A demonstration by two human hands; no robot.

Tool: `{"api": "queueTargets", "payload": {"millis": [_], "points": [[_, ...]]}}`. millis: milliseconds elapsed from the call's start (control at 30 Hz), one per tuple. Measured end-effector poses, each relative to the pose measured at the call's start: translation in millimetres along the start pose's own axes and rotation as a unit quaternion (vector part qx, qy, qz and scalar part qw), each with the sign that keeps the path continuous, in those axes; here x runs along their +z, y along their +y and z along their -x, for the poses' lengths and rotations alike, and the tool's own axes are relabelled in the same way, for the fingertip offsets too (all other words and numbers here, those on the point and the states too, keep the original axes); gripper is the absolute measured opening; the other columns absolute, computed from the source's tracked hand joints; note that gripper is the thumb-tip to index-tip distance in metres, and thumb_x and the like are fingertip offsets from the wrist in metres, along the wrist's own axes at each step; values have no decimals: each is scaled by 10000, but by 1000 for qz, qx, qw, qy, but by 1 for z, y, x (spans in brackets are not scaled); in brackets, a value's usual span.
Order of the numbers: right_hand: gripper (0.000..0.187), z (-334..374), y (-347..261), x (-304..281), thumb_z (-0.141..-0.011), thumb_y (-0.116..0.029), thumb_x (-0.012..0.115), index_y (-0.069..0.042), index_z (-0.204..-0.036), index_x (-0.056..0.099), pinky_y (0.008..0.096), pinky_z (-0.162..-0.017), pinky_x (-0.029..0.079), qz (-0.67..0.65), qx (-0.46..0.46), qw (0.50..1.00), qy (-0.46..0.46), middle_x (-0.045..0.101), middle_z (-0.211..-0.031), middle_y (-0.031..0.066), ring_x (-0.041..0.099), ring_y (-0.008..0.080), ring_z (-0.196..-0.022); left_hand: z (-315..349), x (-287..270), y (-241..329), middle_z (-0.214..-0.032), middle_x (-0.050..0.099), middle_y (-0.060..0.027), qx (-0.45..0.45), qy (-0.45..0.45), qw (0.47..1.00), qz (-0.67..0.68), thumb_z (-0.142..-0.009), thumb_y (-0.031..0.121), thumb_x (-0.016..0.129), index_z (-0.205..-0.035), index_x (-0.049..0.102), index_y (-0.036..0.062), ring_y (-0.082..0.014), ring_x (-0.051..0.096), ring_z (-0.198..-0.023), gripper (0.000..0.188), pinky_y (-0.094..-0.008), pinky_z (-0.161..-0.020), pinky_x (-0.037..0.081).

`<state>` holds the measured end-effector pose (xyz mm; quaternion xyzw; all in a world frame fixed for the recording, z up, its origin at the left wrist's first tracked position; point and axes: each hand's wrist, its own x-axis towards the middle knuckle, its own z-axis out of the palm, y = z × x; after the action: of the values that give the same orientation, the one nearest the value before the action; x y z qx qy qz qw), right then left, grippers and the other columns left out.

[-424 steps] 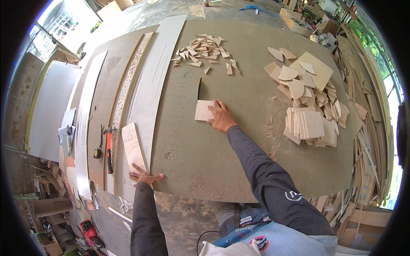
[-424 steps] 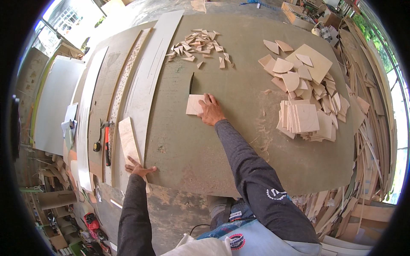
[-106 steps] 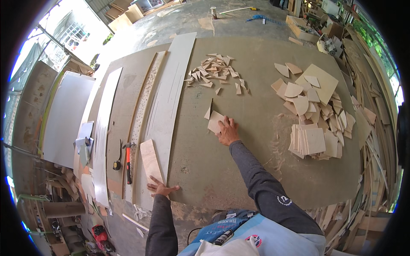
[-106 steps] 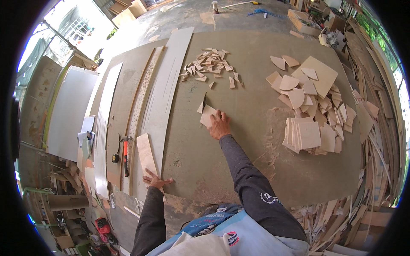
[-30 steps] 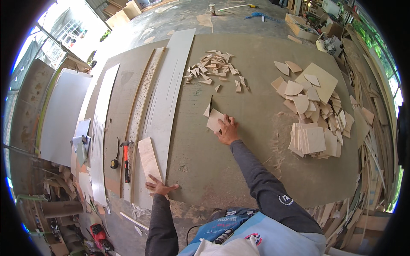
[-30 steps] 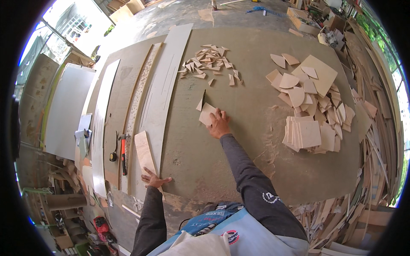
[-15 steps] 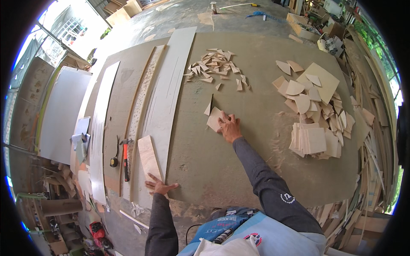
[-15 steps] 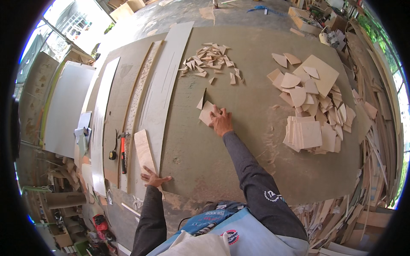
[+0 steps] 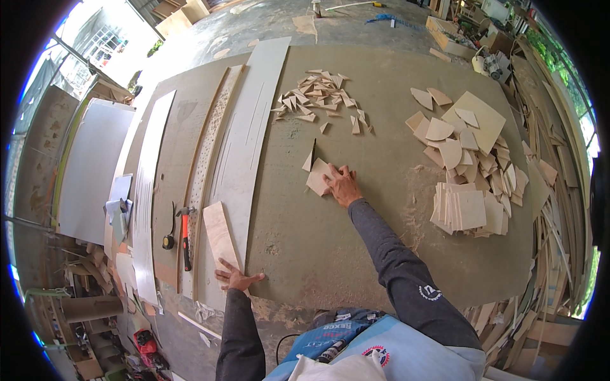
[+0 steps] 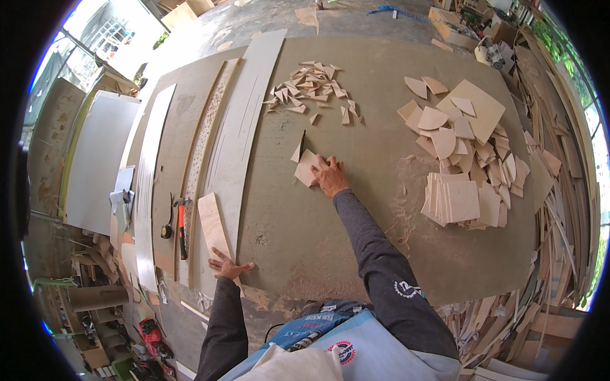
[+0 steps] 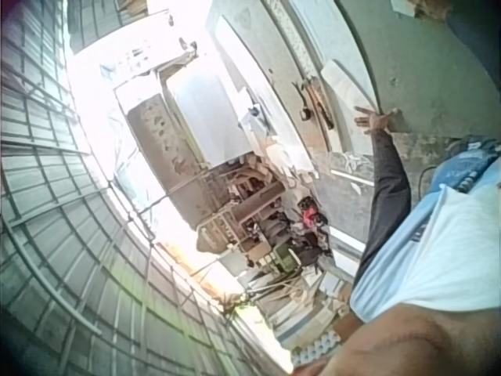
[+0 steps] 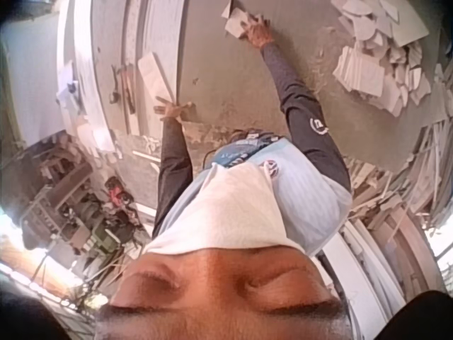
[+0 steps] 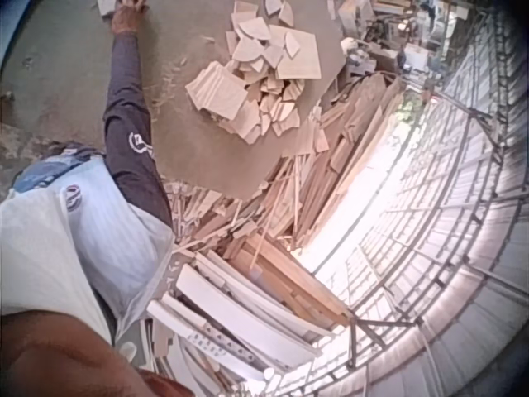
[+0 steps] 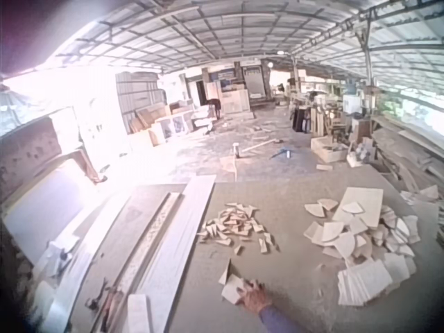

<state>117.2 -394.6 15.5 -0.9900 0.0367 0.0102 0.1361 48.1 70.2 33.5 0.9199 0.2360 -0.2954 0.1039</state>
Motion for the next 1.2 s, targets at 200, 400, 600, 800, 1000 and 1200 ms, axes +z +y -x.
{"api": "queueTargets", "payload": {"millis": [200,400,600,800,1000,1200], "points": [[494,-2,3,-2,-846,-428,724,-264,-1310,693,518,-1084,386,-28,7,1000,4,464,-1552,25,444,300,-1263,5,-3,5,-1547,-259,-422,-1,-7,1000,2,-410,602,991,-1484,-404,163,-513,-259,-1477,1814,-767,-1113,2],[475,-4,1,-1,-844,-432,725,-290,-1297,700,514,-1086,380,-21,16,1000,7,474,-1545,21,449,300,-1261,4,-3,4,-1545,-258,-424,-3,-6,1000,-1,-412,604,991,-1478,-412,168,-521,-248,-1478,1816,-769,-1113,14],[455,-5,0,3,-846,-438,717,-300,-1279,711,513,-1068,386,-12,32,999,20,484,-1537,23,454,303,-1259,2,-1,3,-1545,-260,-423,2,-3,1000,1,-425,593,992,-1477,-414,172,-521,-246,-1478,1806,-769,-1114,20],[437,-7,-1,4,-857,-440,703,-300,-1271,717,495,-1059,391,-10,35,999,29,500,-1517,23,463,294,-1243,4,-3,5,-1543,-268,-421,-2,-8,1000,-1,-431,591,992,-1476,-415,175,-522,-251,-1476,1802,-773,-1112,17],[419,-7,-5,-1,-883,-423,685,-291,-1280,712,485,-1059,395,-5,43,999,31,505,-1501,24,464,297,-1242,5,-3,4,-1540,-275,-420,-3,-10,1000,-3,-427,598,991,-1475,-416,176,-526,-252,-1473,1804,-778,-1108,22],[383,-7,-4,3,-894,-374,684,-256,-1257,729,474,-1056,395,-7,49,997,51,512,-1489,25,465,296,-1224,3,-2,4,-1543,-252,-428,2,2,1000,-5,-417,608,988,-1483,-405,176,-531,-231,-1479,1806,-776,-1112,29]]}}
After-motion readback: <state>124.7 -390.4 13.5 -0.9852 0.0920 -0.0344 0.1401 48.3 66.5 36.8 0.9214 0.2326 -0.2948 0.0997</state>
